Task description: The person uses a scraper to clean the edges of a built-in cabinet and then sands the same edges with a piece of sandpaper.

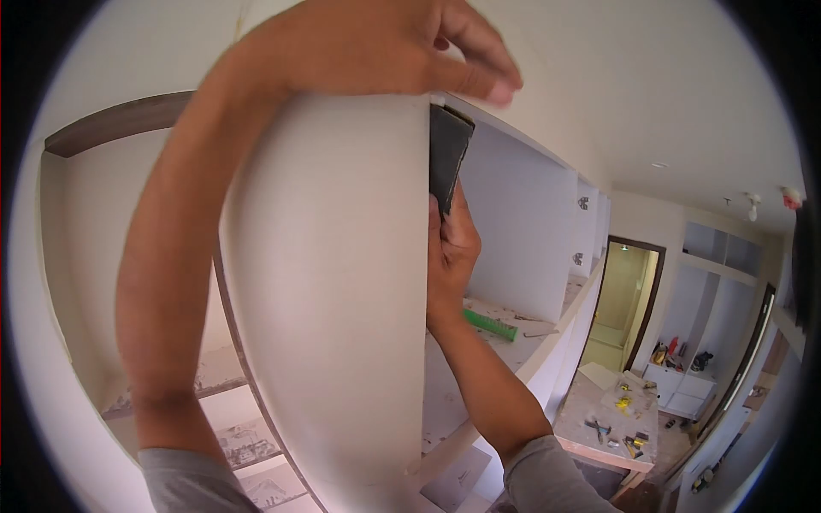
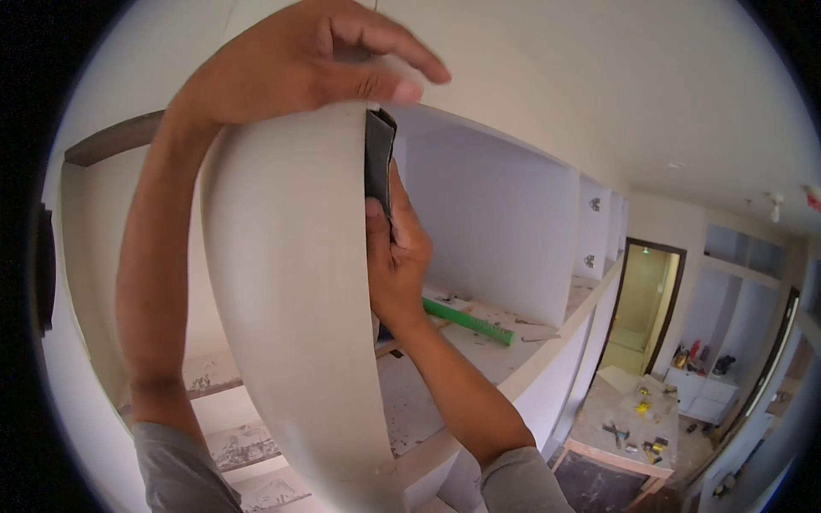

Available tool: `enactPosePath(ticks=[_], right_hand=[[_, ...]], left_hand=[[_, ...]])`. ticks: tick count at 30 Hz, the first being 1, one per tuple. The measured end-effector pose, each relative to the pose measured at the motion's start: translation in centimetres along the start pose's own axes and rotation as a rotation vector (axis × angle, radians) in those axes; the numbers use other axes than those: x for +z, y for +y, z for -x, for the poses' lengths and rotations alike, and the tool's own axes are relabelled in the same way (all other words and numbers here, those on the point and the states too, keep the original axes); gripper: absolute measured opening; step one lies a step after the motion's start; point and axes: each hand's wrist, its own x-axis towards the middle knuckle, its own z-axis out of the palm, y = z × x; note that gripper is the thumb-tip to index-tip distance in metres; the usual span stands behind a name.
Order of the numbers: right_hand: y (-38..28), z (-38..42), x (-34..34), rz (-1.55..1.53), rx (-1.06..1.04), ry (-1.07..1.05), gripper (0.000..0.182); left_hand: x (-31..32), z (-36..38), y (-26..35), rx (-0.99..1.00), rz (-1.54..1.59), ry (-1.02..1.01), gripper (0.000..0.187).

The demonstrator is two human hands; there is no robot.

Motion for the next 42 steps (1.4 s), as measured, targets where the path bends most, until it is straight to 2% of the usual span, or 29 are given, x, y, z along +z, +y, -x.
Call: enactPosePath(ticks=[2, 4, 6, 10, 13, 16, 19, 22, 24, 28, 31, 34, 36, 39, 42], right_hand=[[-1.0, -0.5, -0.5, 0.022, 0.013, 0.002, 0.046], [-1.0, -1.2, -0.7, 0.057, -0.024, 0.018, 0.046], [-1.2, -1.8, -0.8, 0.043, -0.018, 0.012, 0.046], [-1.8, -1.5, -0.1, -0.112, 0.036, 0.083, 0.041], [-1.5, -1.4, -0.5, -0.113, 0.127, 0.066, 0.038], [-0.2, -1.4, -1.0, 0.02, 0.023, 0.031, 0.037], [0.2, -1.7, -1.0, 0.055, -0.024, -0.019, 0.038], [1.7, -1.7, -0.4, 0.109, -0.101, 0.014, 0.038], [1.5, -1.6, 0.2, 0.03, -0.073, 0.016, 0.036], [2.2, -1.9, 0.4, -0.009, -0.082, 0.029, 0.035], [0.7, -1.7, 0.4, 0.0, -0.011, 0.011, 0.041], [1.0, -1.9, 0.4, -0.06, 0.071, 0.024, 0.041], [1.9, -1.9, 0.5, -0.096, 0.075, 0.021, 0.039], [2.1, -1.9, 1.0, -0.113, 0.057, 0.065, 0.037], [2.1, -2.1, 1.2, -0.107, 0.059, 0.091, 0.035]], left_hand=[[0.1, -0.7, 0.1, 0.01, -0.067, -0.199, 0.028], [-1.7, -2.1, 0.2, 0.002, -0.009, -0.437, 0.024], [-2.7, -2.7, 0.5, -0.014, 0.018, -0.568, 0.022], [-3.0, -3.2, 1.2, -0.072, 0.041, -0.592, 0.017], [-2.6, -3.0, 0.9, -0.029, -0.004, -0.549, 0.016], [-2.1, -2.9, 0.5, -0.013, -0.091, -0.471, 0.017], [-2.4, -3.1, 0.8, 0.014, -0.147, -0.538, 0.017], [-3.6, -4.6, 3.0, -0.087, -0.212, -0.732, 0.019], [-3.9, -4.6, 3.9, -0.12, -0.247, -0.768, 0.02], [-3.8, -3.4, 3.7, -0.041, -0.291, -0.646, 0.022], [-4.1, -3.9, 3.7, -0.091, -0.215, -0.663, 0.021], [-3.6, -3.0, 3.6, -0.033, -0.272, -0.56, 0.02], [-3.6, -3.0, 3.7, -0.029, -0.299, -0.564, 0.02], [-4.4, -5.2, 4.2, -0.104, -0.285, -0.704, 0.021], [-4.5, -5.5, 5.0, -0.107, -0.37, -0.714, 0.021]])
